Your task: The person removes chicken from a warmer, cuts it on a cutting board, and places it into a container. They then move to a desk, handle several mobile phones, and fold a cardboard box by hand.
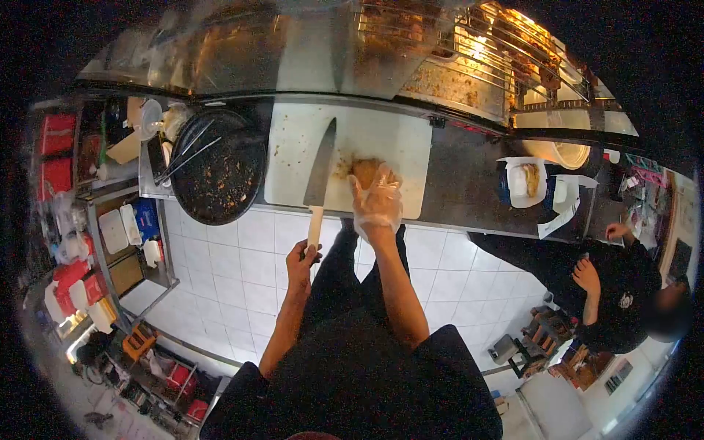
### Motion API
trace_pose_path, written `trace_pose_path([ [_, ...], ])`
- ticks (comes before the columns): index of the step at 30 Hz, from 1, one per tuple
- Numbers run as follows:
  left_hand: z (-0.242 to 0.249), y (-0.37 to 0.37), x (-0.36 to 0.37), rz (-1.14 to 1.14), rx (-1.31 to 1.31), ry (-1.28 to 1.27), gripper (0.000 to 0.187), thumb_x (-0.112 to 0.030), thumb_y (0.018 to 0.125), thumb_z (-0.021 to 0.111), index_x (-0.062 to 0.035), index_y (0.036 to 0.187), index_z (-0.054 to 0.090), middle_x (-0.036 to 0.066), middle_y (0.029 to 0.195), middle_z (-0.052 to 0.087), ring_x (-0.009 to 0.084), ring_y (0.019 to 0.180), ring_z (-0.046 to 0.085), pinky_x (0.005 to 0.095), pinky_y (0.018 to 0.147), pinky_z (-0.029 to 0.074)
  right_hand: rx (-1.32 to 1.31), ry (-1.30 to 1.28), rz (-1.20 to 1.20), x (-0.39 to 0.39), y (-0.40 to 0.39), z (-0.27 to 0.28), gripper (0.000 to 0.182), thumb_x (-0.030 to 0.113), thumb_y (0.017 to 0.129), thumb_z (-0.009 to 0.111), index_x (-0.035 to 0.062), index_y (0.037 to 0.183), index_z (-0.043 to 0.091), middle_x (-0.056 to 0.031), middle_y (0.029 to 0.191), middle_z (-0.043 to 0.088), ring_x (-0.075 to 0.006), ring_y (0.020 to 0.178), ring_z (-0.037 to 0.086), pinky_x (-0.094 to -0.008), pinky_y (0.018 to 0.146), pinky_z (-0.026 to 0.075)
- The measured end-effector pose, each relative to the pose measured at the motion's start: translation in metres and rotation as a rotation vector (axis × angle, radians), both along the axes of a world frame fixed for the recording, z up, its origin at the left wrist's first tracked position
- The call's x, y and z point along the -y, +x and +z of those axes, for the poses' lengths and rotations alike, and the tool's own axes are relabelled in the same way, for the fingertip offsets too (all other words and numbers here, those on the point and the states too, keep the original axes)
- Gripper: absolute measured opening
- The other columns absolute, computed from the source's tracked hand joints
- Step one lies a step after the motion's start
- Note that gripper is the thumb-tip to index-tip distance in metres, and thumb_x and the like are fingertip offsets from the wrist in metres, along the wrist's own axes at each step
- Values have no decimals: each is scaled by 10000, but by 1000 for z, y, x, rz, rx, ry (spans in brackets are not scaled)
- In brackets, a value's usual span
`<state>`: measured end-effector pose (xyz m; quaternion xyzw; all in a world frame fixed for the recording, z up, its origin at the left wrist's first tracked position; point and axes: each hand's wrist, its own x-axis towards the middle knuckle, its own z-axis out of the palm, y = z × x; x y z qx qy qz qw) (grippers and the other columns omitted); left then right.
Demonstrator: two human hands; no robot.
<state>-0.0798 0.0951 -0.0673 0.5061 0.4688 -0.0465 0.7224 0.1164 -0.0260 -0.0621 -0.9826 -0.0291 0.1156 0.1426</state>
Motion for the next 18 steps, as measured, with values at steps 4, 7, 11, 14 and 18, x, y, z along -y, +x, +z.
trace_pose_path([
  [4,24,9,44,-79,5,-110,236,-82,892,670,-16,1102,584,51,920,639,99,764,578,253,653,465,-218,227,106,2,-45,-9,573,428,930,576,23,1314,444,-243,1077,612,-371,937,632,-440,810,524],
  [7,19,11,82,-133,106,-170,226,-70,870,676,-35,1080,600,69,921,652,110,772,595,288,641,486,-840,958,-336,14,-62,-54,488,432,941,561,47,1233,497,-202,1088,629,-347,870,657,-443,705,532],
  [11,6,32,77,-492,259,149,200,-89,846,676,-30,1027,612,103,932,665,220,811,637,338,706,507,-444,502,-72,51,-33,-9,306,327,933,571,67,1094,558,-210,916,675,-371,782,669,-468,658,526],
  [14,5,119,48,-503,410,837,167,-64,860,652,-30,1023,641,133,966,671,273,856,666,385,775,516,-289,293,60,62,-16,-4,219,211,930,530,25,1028,590,-217,830,682,-408,787,674,-489,673,534],
  [18,-26,261,29,-631,887,1016,255,-14,756,559,-42,1003,616,151,977,629,353,947,583,429,856,480,-444,46,44,38,-12,-6,218,171,927,496,11,1041,589,-252,977,677,-423,923,666,-496,765,548],
])
